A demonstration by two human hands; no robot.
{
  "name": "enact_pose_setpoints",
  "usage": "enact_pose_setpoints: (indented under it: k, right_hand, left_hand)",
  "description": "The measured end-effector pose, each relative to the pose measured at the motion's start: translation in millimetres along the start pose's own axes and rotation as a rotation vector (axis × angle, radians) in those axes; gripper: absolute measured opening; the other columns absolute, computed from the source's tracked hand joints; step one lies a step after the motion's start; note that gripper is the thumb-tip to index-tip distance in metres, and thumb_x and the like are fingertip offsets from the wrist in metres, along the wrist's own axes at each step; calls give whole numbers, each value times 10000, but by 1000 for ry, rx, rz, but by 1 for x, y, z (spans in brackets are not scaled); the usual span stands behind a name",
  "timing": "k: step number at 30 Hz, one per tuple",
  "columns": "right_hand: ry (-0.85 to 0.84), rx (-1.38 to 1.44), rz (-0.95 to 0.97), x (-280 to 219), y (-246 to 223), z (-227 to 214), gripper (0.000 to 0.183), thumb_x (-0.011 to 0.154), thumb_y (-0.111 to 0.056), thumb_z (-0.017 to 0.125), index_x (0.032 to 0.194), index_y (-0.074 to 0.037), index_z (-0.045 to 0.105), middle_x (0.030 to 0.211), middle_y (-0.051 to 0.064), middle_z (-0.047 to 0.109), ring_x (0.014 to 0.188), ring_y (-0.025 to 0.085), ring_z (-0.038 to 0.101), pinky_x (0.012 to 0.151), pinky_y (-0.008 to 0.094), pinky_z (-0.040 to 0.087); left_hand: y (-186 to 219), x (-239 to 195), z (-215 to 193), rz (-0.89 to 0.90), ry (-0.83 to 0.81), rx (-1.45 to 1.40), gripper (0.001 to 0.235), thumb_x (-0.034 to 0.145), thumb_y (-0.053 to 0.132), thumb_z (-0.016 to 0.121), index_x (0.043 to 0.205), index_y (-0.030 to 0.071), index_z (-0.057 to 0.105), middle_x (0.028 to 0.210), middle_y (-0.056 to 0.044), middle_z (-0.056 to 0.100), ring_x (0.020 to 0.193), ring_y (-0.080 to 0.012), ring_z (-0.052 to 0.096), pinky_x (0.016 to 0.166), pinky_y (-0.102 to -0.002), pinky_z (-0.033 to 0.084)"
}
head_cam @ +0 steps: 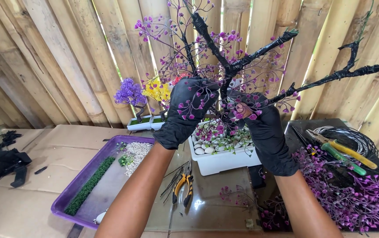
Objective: Assembling an artificial red bonsai tree by attaching flower clusters to a wire branch structure.
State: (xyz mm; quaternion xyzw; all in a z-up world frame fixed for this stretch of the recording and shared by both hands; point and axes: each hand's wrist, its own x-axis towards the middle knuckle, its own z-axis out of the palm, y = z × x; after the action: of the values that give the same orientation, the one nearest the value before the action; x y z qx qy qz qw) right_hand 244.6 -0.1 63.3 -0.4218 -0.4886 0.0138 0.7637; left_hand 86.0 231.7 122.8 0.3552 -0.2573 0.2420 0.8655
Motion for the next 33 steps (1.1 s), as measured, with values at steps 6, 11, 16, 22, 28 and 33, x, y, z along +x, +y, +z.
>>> enact_pose_setpoints:
  k: [6, 11, 16, 22, 28, 33]
  right_hand:
    - [-7, -124, -65, 3, -36, 26, 381, 1046, -180, 560, 1365, 28, 586, 1349, 205, 650, 1252, 352, 659, 1168, 456, 536]
    - [-56, -288, -53, 3, -33, 18, 384, 1045, -243, 568, 1329, 8, 629, 1304, 185, 684, 1224, 350, 682, 1119, 453, 573]
    - [-2, -434, -108, 2, -47, 29, 320, 1016, -252, 646, 1244, -33, 693, 1233, 156, 720, 1171, 331, 707, 1091, 449, 581]
    - [-51, -440, -131, 1, -46, 24, 330, 1014, -241, 645, 1274, -40, 682, 1259, 153, 710, 1199, 328, 693, 1096, 448, 577]
    - [-45, -157, -136, -1, -35, 28, 287, 997, -83, 656, 1278, -20, 657, 1301, 163, 680, 1228, 338, 681, 1118, 454, 585]
    - [-89, -86, -132, 3, -56, 40, 325, 1016, -83, 632, 1335, -18, 614, 1371, 171, 636, 1300, 346, 633, 1170, 457, 541]
  left_hand:
    - [14, -5, 117, 646, -36, 1912, 218, 969, 367, 709, 1095, 202, 774, 1051, -27, 766, 989, -261, 739, 1077, -492, 517]
    - [16, -6, 125, 560, -70, 1706, 181, 948, 282, 751, 1086, 170, 786, 1030, -23, 795, 988, -223, 778, 1122, -440, 509]
    - [11, -6, 113, 616, -50, 1835, 186, 966, 298, 721, 1100, 187, 788, 1072, -25, 788, 1020, -241, 764, 1102, -460, 508]
    - [13, -5, 117, 622, -49, 1862, 201, 966, 344, 710, 1075, 202, 802, 1030, 8, 798, 989, -224, 770, 1032, -433, 534]
    - [-3, 4, 94, 589, 112, 1913, 330, 828, 475, 811, 1088, 272, 790, 1037, 15, 798, 1015, -246, 756, 1107, -440, 465]
    - [4, -3, 128, 505, 134, 1604, 438, 720, 286, 945, 1074, 98, 769, 1076, -201, 770, 1035, -461, 717, 954, -554, 586]
